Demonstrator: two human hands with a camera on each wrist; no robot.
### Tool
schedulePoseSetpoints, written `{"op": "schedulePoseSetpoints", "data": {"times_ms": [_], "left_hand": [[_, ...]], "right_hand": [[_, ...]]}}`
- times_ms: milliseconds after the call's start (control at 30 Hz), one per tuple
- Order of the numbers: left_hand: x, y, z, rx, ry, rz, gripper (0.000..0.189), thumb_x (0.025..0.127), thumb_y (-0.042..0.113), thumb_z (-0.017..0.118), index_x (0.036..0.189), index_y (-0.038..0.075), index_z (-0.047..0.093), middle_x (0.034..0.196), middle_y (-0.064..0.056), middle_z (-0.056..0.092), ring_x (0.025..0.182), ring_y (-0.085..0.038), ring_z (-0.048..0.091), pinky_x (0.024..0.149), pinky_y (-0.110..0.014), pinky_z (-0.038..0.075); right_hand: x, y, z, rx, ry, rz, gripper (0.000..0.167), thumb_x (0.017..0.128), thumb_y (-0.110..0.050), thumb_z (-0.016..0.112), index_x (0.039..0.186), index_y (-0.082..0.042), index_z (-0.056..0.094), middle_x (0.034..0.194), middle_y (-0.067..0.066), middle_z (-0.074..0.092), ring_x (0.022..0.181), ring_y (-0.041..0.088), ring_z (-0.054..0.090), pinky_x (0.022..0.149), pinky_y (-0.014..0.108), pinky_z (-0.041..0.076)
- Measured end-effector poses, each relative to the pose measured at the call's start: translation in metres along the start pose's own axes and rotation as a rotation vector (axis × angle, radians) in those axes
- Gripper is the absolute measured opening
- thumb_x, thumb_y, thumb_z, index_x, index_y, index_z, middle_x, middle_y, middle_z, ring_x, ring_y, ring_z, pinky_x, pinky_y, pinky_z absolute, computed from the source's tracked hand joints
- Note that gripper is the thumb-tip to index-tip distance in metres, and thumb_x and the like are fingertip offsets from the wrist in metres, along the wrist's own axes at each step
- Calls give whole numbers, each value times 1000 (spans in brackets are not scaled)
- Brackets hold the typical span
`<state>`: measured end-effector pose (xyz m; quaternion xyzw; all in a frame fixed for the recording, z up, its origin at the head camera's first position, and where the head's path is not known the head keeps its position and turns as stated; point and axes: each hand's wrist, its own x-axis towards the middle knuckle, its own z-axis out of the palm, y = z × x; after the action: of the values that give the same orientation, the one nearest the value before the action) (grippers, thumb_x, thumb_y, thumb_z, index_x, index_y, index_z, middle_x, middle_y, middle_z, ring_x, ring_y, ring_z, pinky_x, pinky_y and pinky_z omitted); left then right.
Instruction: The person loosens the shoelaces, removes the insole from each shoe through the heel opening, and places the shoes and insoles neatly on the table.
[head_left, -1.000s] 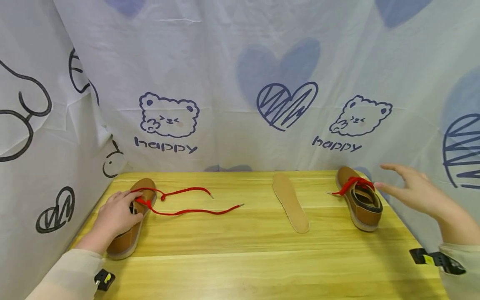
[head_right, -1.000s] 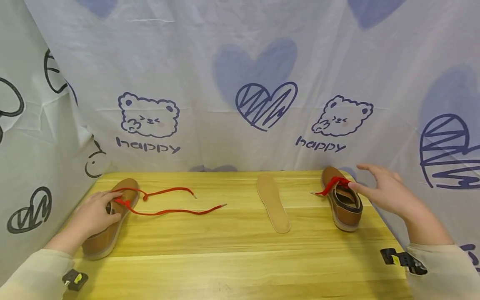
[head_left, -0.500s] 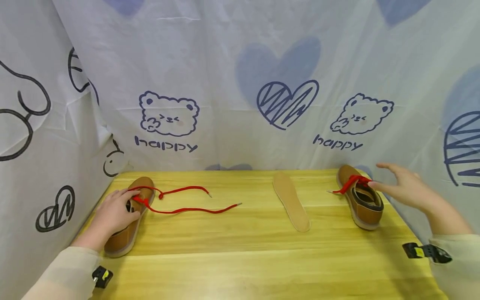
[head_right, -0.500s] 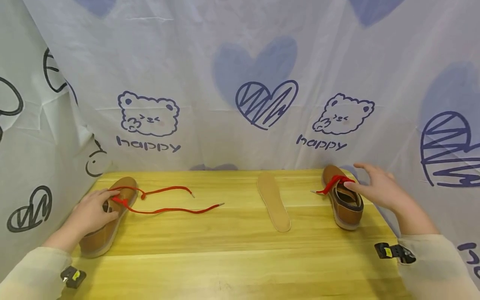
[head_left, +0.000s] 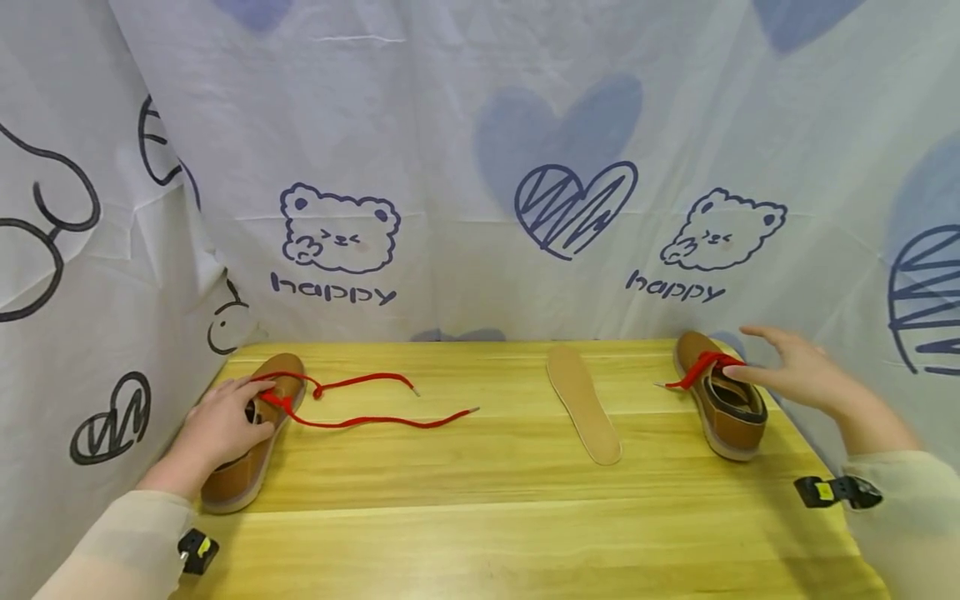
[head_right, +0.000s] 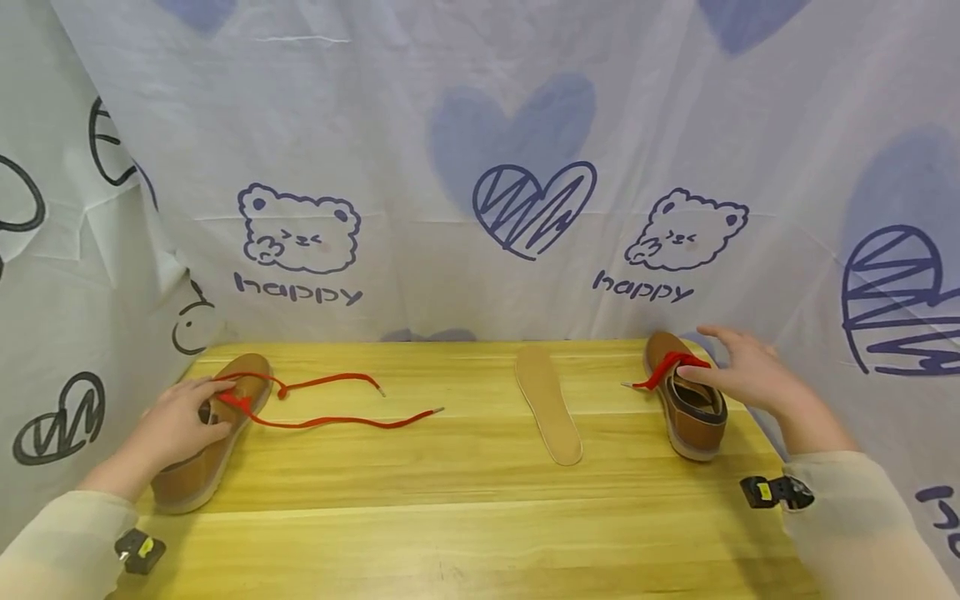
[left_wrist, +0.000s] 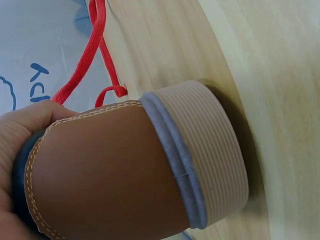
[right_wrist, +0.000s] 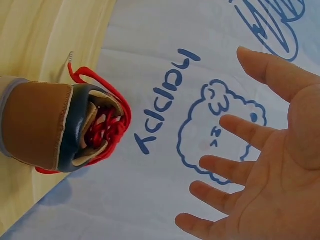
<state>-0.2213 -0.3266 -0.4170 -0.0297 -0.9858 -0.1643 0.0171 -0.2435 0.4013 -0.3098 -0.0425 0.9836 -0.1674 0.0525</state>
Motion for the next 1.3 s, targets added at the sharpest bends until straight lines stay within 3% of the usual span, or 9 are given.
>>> {"op": "schedulePoseSetpoints", "data": {"times_ms": [700, 967, 1300], "left_hand": [[5, -11, -4, -16, -30, 65, 73, 83, 24, 78, 144, 0, 46, 150, -38, 29, 134, -64, 18, 95, -84, 19], [3, 14, -9, 26, 15, 119, 67, 83, 24, 77, 141, 1, 52, 150, -35, 32, 136, -61, 19, 99, -81, 16], [-3, 68, -6, -20, 54, 245, 61, 90, 26, 72, 143, 3, 52, 151, -29, 40, 141, -51, 25, 105, -76, 19]], "right_hand": [[15, 14, 6, -1, 2, -17, 92, 94, -51, 65, 151, 9, 26, 147, 45, 23, 132, 65, 20, 102, 80, 13], [16, 18, 12, 10, 1, 5, 94, 92, -52, 67, 151, 8, 26, 147, 46, 22, 132, 65, 19, 102, 79, 14], [22, 19, 19, 13, -7, 32, 100, 89, -55, 69, 152, 8, 23, 145, 48, 19, 130, 67, 16, 99, 81, 15]]}}
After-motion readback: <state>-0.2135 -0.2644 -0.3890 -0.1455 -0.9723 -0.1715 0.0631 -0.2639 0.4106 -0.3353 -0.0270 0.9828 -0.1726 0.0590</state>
